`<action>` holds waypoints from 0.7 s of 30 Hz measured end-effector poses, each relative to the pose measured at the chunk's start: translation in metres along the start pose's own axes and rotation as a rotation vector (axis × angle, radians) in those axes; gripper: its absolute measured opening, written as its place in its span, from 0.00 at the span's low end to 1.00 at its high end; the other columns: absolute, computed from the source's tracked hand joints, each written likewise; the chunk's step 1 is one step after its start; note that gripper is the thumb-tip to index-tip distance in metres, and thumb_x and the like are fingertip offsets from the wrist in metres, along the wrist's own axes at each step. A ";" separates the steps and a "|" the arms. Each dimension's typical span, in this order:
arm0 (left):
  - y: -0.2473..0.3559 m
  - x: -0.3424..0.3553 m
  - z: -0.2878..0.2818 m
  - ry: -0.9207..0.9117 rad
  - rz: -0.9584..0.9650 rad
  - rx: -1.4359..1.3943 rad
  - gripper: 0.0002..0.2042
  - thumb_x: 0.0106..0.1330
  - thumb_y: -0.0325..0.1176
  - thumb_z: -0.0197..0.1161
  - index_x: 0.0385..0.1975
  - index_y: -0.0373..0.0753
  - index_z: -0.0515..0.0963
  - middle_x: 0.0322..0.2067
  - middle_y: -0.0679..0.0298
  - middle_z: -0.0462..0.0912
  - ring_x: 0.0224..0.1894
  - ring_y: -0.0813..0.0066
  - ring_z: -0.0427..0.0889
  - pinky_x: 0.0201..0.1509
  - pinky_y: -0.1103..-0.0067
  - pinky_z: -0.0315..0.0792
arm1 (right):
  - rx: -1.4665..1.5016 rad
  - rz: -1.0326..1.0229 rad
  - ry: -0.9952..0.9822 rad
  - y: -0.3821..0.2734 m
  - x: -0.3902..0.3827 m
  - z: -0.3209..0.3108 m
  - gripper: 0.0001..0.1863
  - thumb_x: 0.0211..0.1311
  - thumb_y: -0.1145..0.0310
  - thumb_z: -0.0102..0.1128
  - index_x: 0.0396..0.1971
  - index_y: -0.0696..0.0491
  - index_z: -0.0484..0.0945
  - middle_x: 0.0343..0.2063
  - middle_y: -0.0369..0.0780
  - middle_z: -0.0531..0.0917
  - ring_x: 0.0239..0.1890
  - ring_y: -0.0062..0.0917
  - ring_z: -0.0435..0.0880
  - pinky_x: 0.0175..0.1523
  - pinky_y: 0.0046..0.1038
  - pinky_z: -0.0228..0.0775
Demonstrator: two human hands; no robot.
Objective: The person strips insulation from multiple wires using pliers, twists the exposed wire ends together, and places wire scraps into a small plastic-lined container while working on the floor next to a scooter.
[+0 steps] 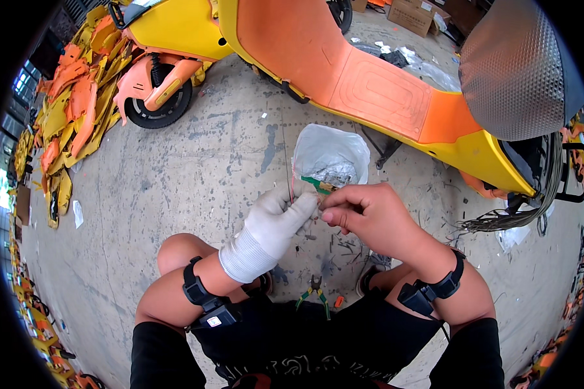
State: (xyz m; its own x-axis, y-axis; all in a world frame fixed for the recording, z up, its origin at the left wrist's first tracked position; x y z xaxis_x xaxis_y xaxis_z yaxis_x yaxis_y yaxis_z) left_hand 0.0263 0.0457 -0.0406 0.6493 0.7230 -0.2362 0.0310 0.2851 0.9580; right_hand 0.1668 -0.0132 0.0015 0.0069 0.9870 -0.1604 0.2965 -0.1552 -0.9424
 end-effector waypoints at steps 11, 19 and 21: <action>0.005 -0.007 0.001 0.058 0.098 0.231 0.07 0.73 0.33 0.55 0.38 0.36 0.76 0.31 0.68 0.78 0.35 0.82 0.75 0.41 0.80 0.71 | -0.313 -0.295 0.102 -0.008 -0.011 0.016 0.08 0.61 0.68 0.66 0.37 0.55 0.82 0.28 0.40 0.83 0.25 0.29 0.81 0.31 0.28 0.73; -0.010 -0.021 0.009 -0.199 0.015 -0.322 0.10 0.70 0.40 0.62 0.37 0.42 0.72 0.39 0.64 0.75 0.35 0.75 0.77 0.39 0.77 0.73 | 0.486 0.186 -0.171 0.016 -0.017 0.042 0.23 0.64 0.69 0.66 0.56 0.60 0.71 0.29 0.37 0.84 0.23 0.15 0.79 0.30 0.20 0.72; -0.015 -0.029 0.005 -0.235 -0.018 -0.334 0.10 0.69 0.40 0.64 0.37 0.42 0.72 0.41 0.63 0.75 0.35 0.74 0.79 0.40 0.75 0.74 | 0.435 0.217 -0.205 0.014 -0.021 0.046 0.28 0.63 0.69 0.67 0.60 0.58 0.66 0.30 0.37 0.84 0.24 0.15 0.79 0.31 0.20 0.71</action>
State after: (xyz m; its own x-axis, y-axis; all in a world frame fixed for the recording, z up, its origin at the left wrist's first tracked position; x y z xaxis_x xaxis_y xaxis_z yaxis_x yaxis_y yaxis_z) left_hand 0.0114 0.0172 -0.0477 0.8081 0.5636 -0.1713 -0.1799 0.5130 0.8393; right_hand 0.1273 -0.0378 -0.0221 -0.1761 0.9088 -0.3782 -0.1150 -0.4006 -0.9090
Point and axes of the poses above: each hand's wrist, its own x-axis towards the middle knuckle, its own z-axis out of the palm, y = z × x, the point moved 7 cm from there along x, towards the middle knuckle
